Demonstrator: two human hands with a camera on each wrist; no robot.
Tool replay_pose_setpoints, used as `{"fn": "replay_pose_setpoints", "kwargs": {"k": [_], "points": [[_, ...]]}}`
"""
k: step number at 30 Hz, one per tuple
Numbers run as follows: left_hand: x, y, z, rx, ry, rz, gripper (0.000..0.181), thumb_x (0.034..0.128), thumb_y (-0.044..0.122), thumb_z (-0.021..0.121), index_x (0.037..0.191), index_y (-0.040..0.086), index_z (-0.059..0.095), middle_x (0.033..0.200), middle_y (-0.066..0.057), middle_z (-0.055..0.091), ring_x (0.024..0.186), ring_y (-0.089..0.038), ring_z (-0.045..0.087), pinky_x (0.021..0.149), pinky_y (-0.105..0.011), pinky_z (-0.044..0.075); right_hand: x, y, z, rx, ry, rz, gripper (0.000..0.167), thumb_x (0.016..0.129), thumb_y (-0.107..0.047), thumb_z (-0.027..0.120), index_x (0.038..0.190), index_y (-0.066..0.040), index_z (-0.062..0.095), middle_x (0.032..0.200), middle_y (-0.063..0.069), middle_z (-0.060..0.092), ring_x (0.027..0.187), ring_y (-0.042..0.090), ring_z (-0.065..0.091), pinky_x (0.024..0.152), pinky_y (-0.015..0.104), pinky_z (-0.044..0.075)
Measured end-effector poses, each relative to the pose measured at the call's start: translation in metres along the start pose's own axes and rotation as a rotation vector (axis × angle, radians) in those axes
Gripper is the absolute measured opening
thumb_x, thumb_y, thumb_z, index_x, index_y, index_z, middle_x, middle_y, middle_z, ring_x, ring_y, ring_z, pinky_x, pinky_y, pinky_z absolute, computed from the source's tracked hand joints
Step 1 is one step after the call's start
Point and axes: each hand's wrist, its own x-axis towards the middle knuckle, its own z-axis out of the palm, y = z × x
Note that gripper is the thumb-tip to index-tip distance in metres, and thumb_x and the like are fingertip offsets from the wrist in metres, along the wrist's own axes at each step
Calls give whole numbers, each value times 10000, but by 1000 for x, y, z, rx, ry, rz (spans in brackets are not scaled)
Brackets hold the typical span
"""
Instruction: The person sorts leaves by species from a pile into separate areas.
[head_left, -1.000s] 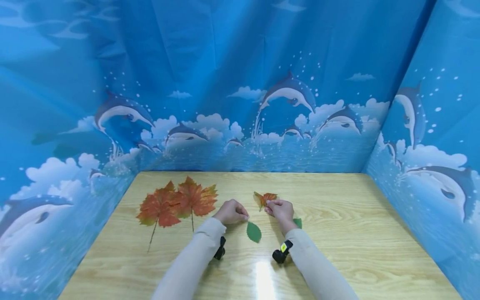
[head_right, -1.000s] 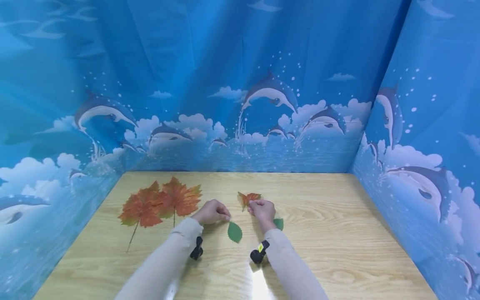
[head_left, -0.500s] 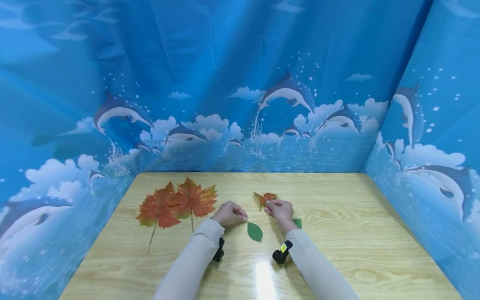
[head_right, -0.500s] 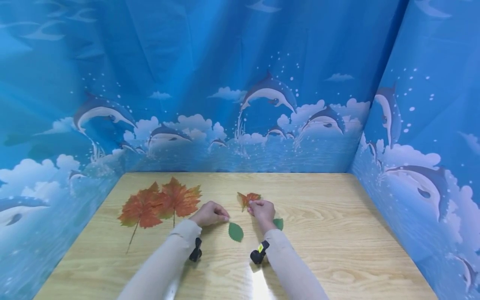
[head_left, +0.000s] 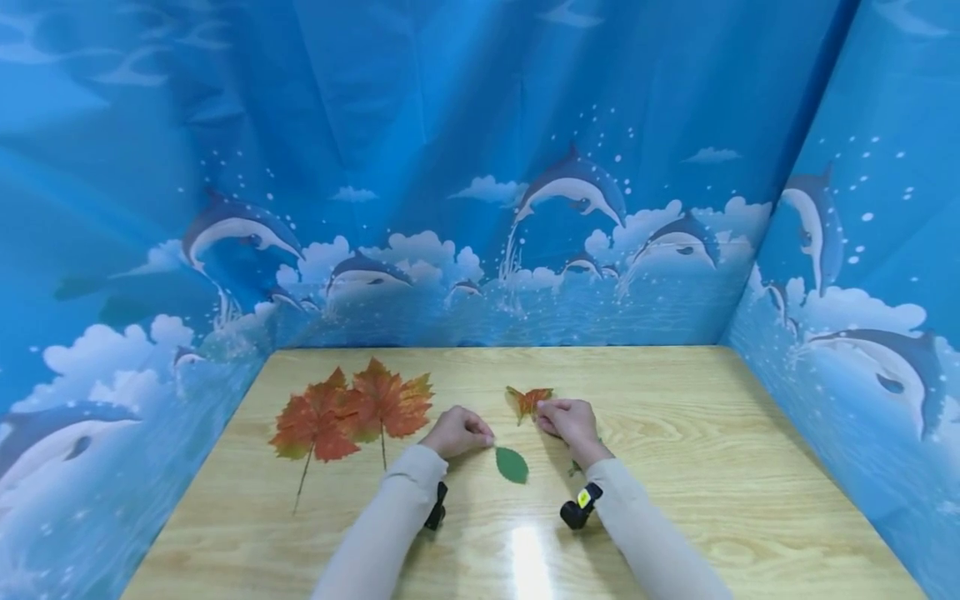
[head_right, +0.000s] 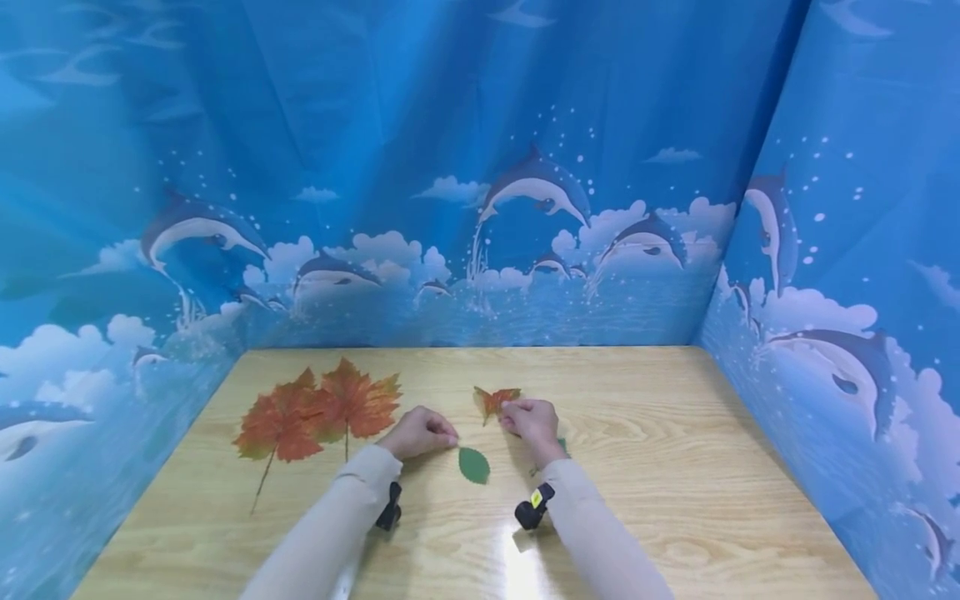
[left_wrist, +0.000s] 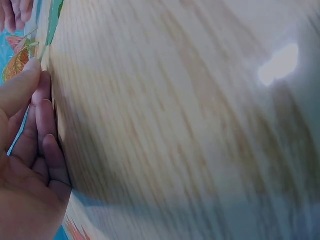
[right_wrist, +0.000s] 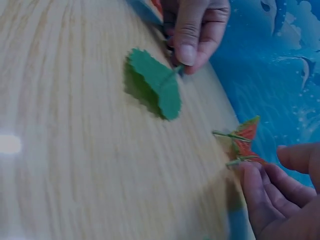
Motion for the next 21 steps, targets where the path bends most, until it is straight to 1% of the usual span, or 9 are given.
{"fn": "replay_pose_setpoints", "kwargs": {"k": [3, 6, 10, 12, 16, 19, 21], "points": [[-1, 0, 0, 0, -2, -5, 51, 857, 164, 729, 823, 133, 751, 762, 47, 679, 729, -96, 576, 689, -277, 481, -2, -6, -12, -25, -40, -8, 269, 919, -109, 627, 1077, 107, 663, 922, 181, 701, 732, 110, 675, 698, 250, 562], [-3, 2, -1, 0, -3, 6, 52, 860, 156, 725, 834, 121, 752, 771, 35, 684, 736, -98, 579, 694, -283, 484, -4, -10, -25, -46, -81, -24, 306, 929, -125, 618, 1114, 118, 638, 981, 224, 687, 762, 119, 677, 742, 286, 564], [-5, 3, -2, -1, -5, 18, 59, 867, 147, 717, 849, 102, 751, 780, 22, 688, 739, -98, 581, 701, -283, 489, -11, -12, -43, -60, -104, -36, 328, 935, -148, 625, 1143, 107, 621, 1034, 227, 670, 813, 122, 677, 805, 324, 555], [-6, 3, -3, -4, -6, 10, 61, 870, 149, 714, 850, 104, 750, 782, 26, 684, 738, -94, 579, 702, -277, 486, -17, -12, -50, -63, -114, -39, 330, 938, -144, 622, 1151, 108, 613, 1049, 231, 664, 833, 131, 678, 814, 324, 552], [-5, 2, -3, -8, -1, 5, 66, 872, 152, 712, 850, 103, 748, 787, 25, 682, 734, -93, 577, 697, -275, 485, -30, -9, -60, -72, -113, -52, 316, 943, -117, 608, 1143, 128, 603, 1049, 233, 661, 866, 162, 679, 785, 278, 554], [-5, 2, -3, -13, -3, 7, 71, 876, 153, 707, 858, 97, 748, 799, 19, 685, 737, -95, 579, 697, -276, 486, -40, -3, -65, -77, -89, -47, 293, 930, -89, 618, 1115, 139, 609, 1003, 211, 677, 841, 162, 678, 743, 242, 555], [-6, 2, -3, -14, -7, 10, 75, 879, 151, 704, 863, 92, 747, 806, 15, 685, 740, -95, 577, 698, -277, 485, -46, 3, -67, -85, -80, -43, 281, 920, -67, 623, 1097, 151, 607, 967, 193, 687, 816, 160, 677, 729, 241, 557]]}}
